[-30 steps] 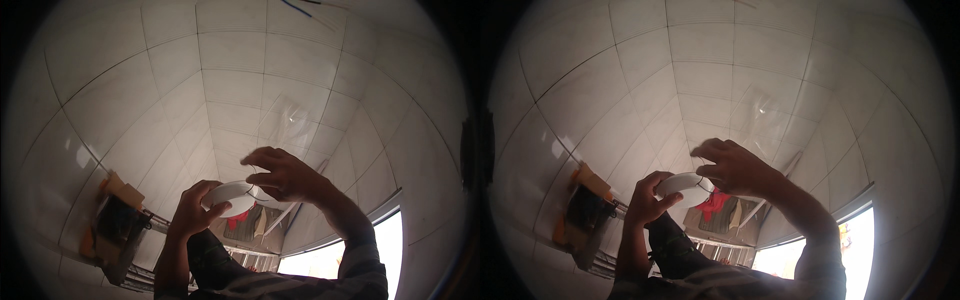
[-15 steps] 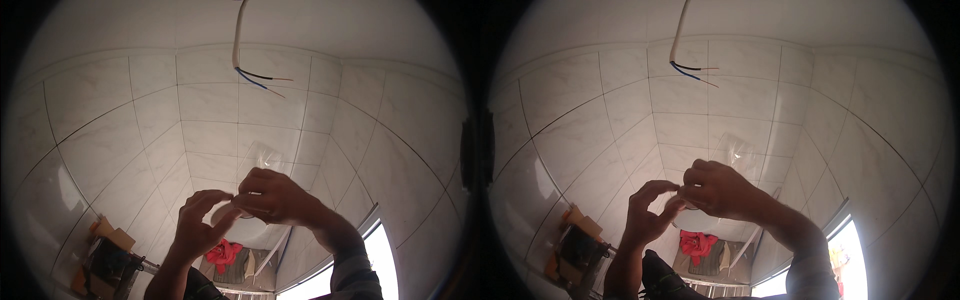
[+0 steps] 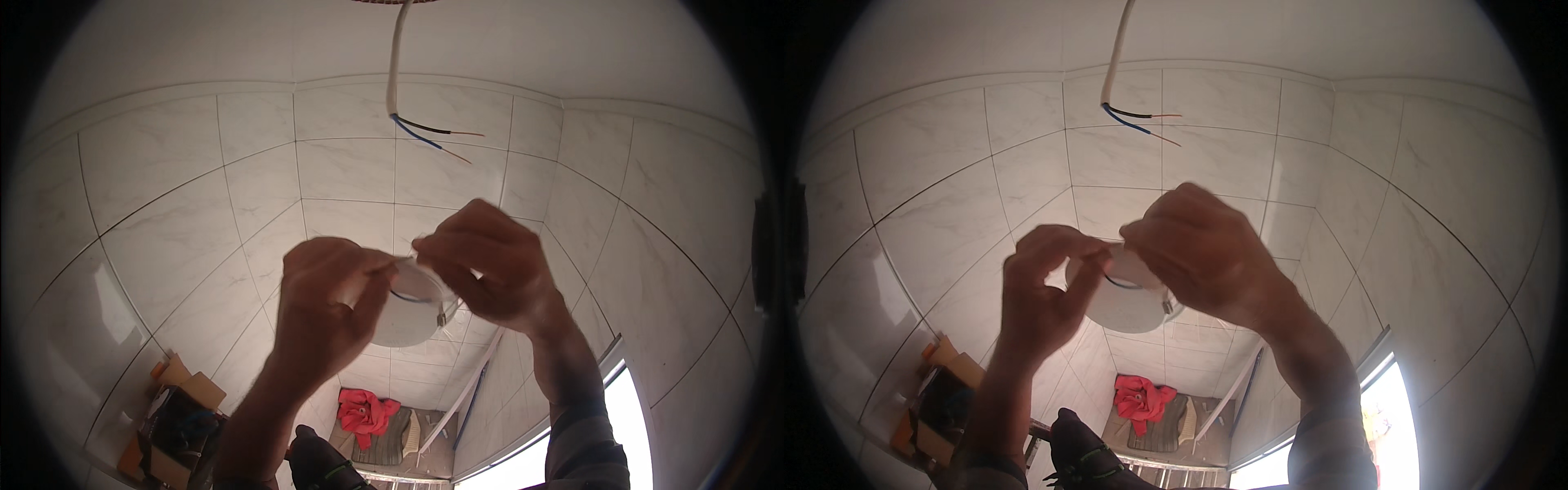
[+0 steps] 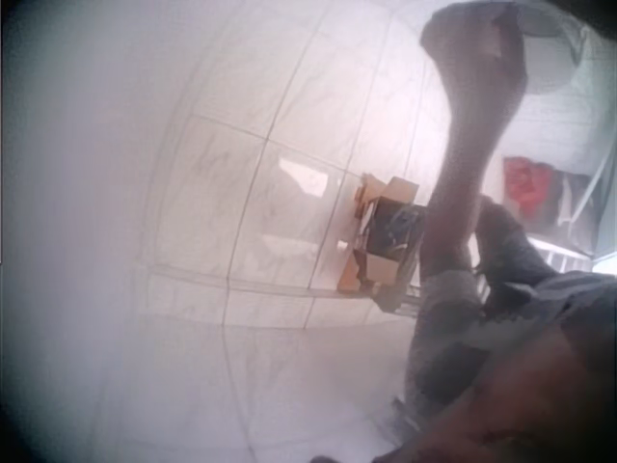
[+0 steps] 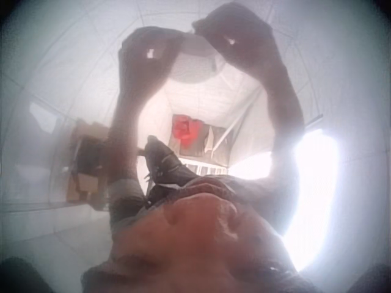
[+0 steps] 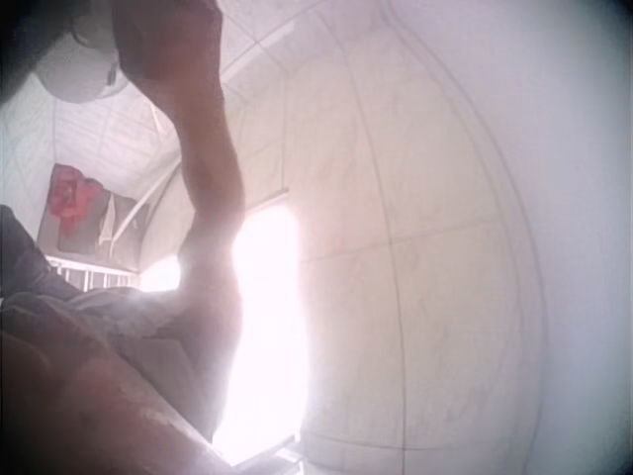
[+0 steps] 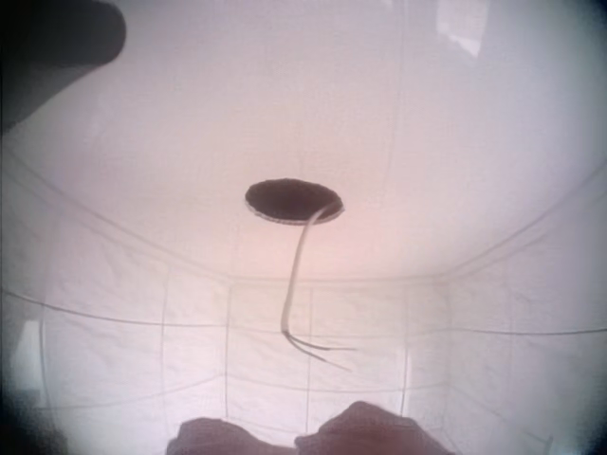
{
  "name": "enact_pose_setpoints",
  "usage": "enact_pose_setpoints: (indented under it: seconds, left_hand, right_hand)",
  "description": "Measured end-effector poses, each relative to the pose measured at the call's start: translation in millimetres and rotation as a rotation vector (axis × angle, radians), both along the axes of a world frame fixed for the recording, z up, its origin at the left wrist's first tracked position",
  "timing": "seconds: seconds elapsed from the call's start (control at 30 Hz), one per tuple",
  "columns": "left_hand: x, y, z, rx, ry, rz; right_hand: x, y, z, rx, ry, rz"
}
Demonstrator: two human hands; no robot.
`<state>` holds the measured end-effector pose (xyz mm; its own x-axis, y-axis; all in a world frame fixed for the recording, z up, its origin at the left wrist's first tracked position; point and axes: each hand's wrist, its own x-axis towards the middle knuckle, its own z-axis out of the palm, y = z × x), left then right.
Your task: The person strips the outer sheath and inner insulation from a white electrical cable using pliers, then twists the exposed wires. They retrieve a white circular light fixture from a box and connect the fixture's wires to the ceiling cable, securing the connections with electrical tape.
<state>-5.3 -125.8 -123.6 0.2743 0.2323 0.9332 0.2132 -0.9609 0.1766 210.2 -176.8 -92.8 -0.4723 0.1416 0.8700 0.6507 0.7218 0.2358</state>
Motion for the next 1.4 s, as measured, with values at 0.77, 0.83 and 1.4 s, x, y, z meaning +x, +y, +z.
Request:
enact_pose_setpoints:
  seconds: [0.77,0.83,1.4]
  left_hand:
    - [23,27,105,0.340,0.117,0.091]
    - [26,30,106,0.390,0.141,0.115]
    - [44,36,98,0.452,0.193,0.155]
  right_hand:
    - [19,6,40,-0.151,0.545,-0.028]
    - [18,9,42,-0.077,0.566,0.059]
    - [47,5,70,-0.517,0.469,-0.052]
